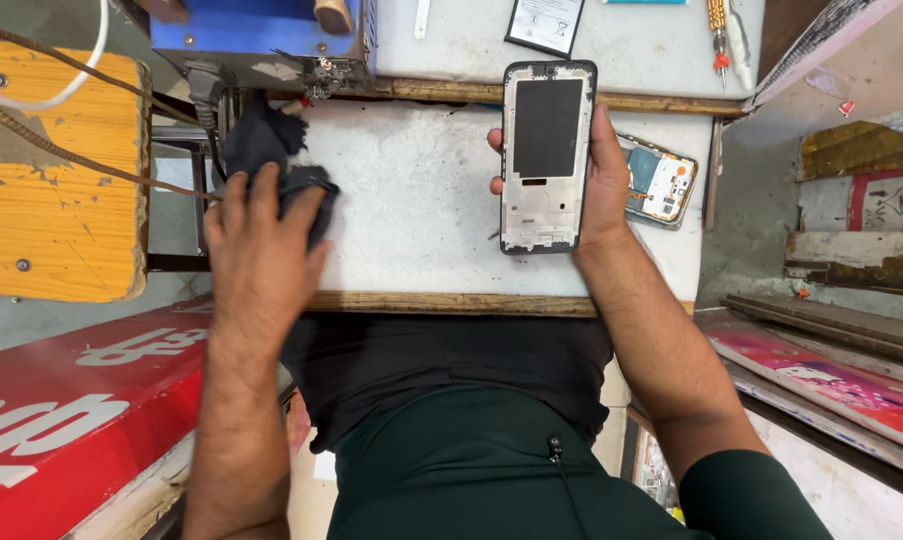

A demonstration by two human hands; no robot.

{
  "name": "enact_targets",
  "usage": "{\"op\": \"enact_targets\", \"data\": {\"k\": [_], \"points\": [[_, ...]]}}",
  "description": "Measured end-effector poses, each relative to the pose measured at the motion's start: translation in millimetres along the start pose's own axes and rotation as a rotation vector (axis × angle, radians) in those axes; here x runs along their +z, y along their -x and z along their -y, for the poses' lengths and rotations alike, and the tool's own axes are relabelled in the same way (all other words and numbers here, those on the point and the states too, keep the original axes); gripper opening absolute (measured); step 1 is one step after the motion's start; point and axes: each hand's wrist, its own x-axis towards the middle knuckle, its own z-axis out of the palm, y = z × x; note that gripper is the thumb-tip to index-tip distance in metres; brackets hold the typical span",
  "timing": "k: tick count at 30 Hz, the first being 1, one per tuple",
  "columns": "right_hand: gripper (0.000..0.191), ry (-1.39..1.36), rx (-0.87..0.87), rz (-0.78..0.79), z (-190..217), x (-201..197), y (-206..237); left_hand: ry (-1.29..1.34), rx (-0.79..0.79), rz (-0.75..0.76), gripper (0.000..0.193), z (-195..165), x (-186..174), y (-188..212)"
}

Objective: The person handles a disassembled smartphone, peels off a small adhesive strip, and wipes the phone frame and workbench with a dark cloth. The person then places the phone frame on the table next to another disassembled phone.

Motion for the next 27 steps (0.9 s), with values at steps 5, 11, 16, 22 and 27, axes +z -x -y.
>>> {"op": "enact_targets", "data": {"k": [5,11,16,22,27], "points": [[0.075,-0.036,-0.012,0.013,-1.2,2.1,-0.3,0.225,-0.057,-0.101,0.040,-37.8,-2.1,14.7],[0.081,0.071,-0.048,0.062,-5.0,5.8,-1.0,0.833,-0.074,-0.021,0.022,-88.6,14.2,-0.2],[0.082,0.055,-0.009,0.083,-9.4,4.1,-0.2,1.286,-0.242,0.354,0.033,-128.8,47.0,-5.5],[0.076,0.164,-0.054,0.075,-14.5,-3.3,-3.2,1.554,-0.293,0.389,0.026,-123.4,64.4,-10.4],[0.078,0.257,-0.153,0.089,-7.9,-4.7,-1.5,0.785,-0.039,-0.178,0.024,-86.2,60.7,-10.7]]}}
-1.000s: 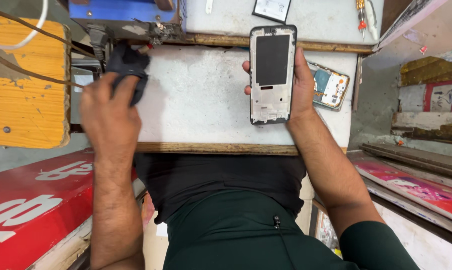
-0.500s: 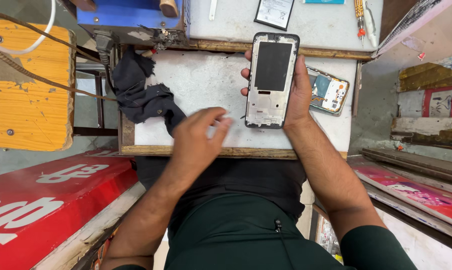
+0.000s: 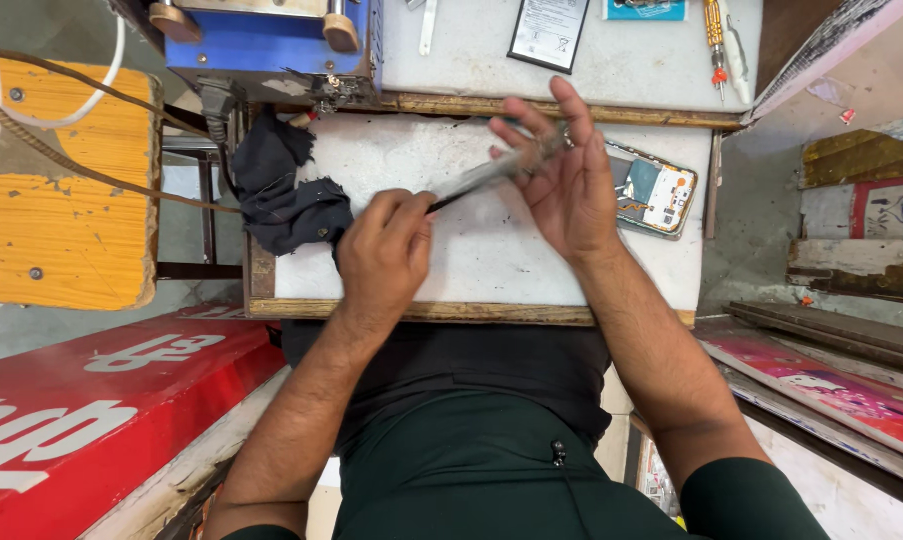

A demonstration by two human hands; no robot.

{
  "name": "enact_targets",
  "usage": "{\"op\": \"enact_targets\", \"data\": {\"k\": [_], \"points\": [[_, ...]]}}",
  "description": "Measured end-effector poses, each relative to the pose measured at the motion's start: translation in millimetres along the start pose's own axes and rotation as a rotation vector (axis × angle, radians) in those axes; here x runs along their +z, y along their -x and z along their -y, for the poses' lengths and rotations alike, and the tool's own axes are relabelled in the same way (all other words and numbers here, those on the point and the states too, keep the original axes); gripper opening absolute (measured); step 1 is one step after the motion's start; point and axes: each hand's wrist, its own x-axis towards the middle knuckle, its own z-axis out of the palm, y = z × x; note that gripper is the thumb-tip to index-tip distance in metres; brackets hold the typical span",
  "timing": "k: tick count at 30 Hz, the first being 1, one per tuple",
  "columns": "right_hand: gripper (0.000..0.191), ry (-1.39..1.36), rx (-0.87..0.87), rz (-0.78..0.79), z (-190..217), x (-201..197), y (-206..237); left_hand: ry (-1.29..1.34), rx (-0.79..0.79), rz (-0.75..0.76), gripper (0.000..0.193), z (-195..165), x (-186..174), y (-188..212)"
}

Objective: The person handles a disassembled smartphone, peels off a small adhesive strip, and wipes the phone frame and workbench with a dark cloth. The person then places the phone frame on the table next to another disassembled phone.

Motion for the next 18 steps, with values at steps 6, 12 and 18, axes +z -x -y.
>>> {"op": "enact_targets", "data": {"k": [6,12,18], "points": [[0.075,0.070,-0.061,-0.025,1.9,-3.5,-0.3,-0.241,0.166,-0.034,0.024,9.5,-11.9,11.1],[0.047,0.372,-0.242,-0.010,-0.9,-17.8,1.7,-0.163,0.162,0.180,0.032,8.6,-27.5,24.5],[0.026,0.546,-0.314,0.024,-6.1,-20.0,2.2,-0.138,-0.009,0.212,0.033,9.0,-51.1,7.5]]}}
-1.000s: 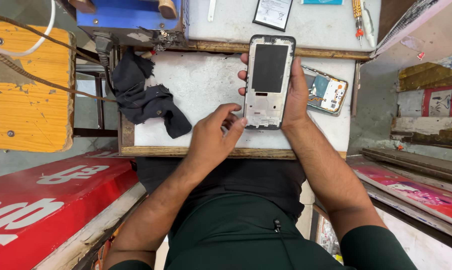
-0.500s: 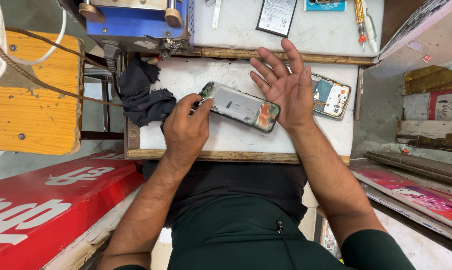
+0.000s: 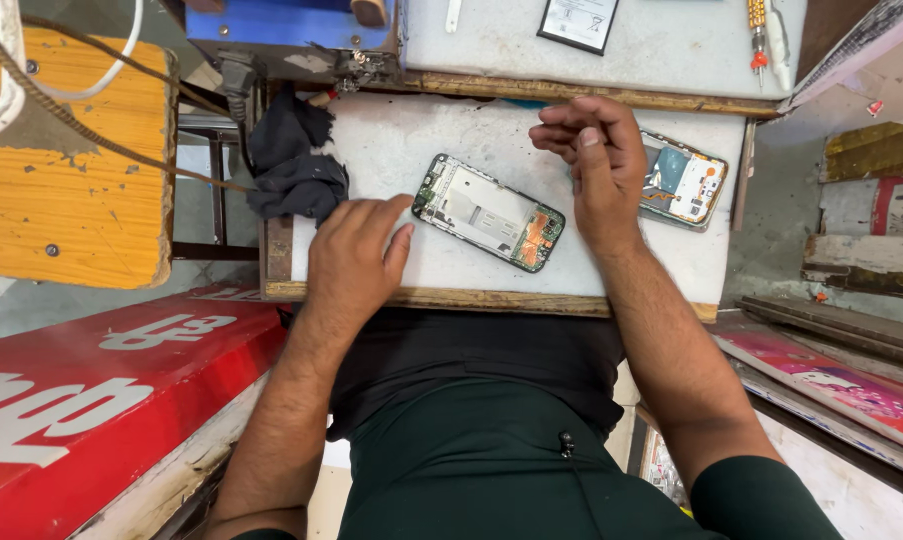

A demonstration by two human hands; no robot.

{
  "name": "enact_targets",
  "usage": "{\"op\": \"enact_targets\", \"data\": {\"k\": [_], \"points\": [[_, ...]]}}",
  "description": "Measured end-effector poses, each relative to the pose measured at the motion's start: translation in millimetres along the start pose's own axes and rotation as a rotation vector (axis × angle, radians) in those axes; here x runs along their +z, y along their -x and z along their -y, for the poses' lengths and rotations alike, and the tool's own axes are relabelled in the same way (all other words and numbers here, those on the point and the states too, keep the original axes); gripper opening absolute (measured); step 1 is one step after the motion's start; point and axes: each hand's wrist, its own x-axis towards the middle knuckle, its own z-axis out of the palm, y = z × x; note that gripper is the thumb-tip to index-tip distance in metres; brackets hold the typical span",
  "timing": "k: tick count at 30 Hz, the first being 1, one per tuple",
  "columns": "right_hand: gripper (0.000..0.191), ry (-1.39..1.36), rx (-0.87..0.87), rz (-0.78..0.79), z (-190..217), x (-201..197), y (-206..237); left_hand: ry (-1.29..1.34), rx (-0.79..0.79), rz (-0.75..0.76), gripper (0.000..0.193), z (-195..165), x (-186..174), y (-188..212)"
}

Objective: The person handles a disassembled smartphone, peels off a small adhesive strip, and wipes the phone frame and workbench with a dark cloth. The person then places the phone frame on the table next to another disassembled phone.

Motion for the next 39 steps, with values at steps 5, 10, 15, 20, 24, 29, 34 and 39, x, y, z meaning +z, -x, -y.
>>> {"op": "enact_targets", "data": {"k": [5,10,15,20,24,29,34,39], "points": [[0.023,0.028,-0.009,-0.050,1.2,2.0,2.5,0.595,-0.078,0.357,0.025,-12.2,-1.3,21.7],[0.022,0.023,-0.045,-0.067,1.5,0.6,1.3,0.891,0.379,0.848,0.031,-69.1,77.0,58.3],[0.020,0.023,-0.033,-0.068,1.4,3.8,2.0,0.507,0.680,0.868,0.040,-111.1,167.1,31.3],[0.019,0.084,-0.046,-0.137,2.4,2.9,-1.6,0.579,0.161,0.535,0.049,-51.2,156.3,-9.1],[0.016,0.106,-0.040,-0.151,4.8,0.7,0.2,0.499,-0.012,0.702,0.058,-54.7,145.2,10.9],[0.013,0.235,-0.071,-0.052,9.4,12.2,1.6,0.581,0.071,1.022,0.061,-81.0,92.1,45.5],[0.018,0.777,-0.125,0.204,34.3,29.2,-1.4,0.799,-0.174,0.646,0.029,-47.4,11.9,32.1],[0.029,1.059,-0.108,0.389,66.1,46.1,12.8,0.230,-0.251,0.047,0.034,-20.2,-2.8,-10.7]]}}
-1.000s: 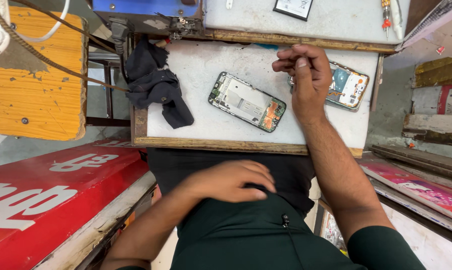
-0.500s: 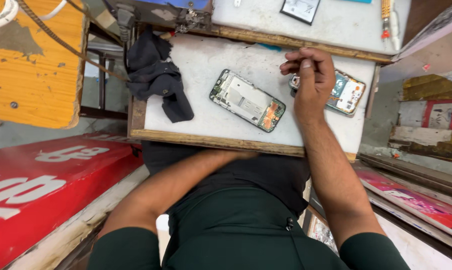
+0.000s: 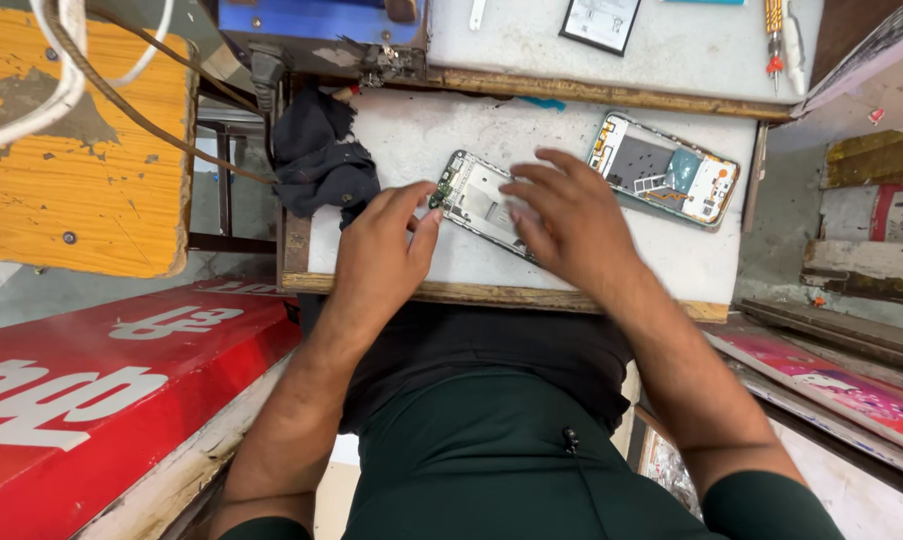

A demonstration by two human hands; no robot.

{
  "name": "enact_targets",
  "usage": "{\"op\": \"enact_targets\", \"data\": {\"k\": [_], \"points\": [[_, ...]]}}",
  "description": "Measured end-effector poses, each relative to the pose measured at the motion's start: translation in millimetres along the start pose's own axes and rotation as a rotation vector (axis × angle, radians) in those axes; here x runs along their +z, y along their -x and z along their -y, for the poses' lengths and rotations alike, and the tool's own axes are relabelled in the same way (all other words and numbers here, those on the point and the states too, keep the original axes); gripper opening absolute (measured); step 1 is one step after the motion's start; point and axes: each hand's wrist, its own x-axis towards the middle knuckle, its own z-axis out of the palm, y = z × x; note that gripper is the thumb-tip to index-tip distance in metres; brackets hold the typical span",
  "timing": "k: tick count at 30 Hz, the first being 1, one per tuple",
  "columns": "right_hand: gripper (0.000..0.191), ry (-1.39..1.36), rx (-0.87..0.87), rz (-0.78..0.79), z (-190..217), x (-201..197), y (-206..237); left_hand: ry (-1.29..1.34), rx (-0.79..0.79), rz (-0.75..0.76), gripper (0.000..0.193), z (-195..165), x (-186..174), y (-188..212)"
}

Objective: The person handles a disassembled smartphone, peels off a small adhesive strip, and wipes the phone frame and workbench with a dark cloth. The person then places the phone frame on the table next to another disassembled phone.

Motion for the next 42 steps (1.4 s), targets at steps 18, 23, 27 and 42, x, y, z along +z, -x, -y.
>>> {"op": "enact_targets", "data": {"k": [18,23,27,42], "points": [[0.055,0.056,0.235,0.204,22.1,18.1,33.5,-0.032,-0.072,0.050,0.015,39.3,21.7,-25.0],[0.053,0.106,0.219,0.241,20.4,17.4,32.8,0.028,0.008,0.175,0.022,54.2,17.8,-27.0],[0.051,0.116,0.212,0.253,19.4,18.5,30.8,0.074,0.020,0.196,0.016,61.4,15.7,-26.6],[0.071,-0.048,0.211,0.216,9.3,-2.4,18.9,-0.200,-0.055,0.315,0.062,23.3,7.8,-32.2]]}}
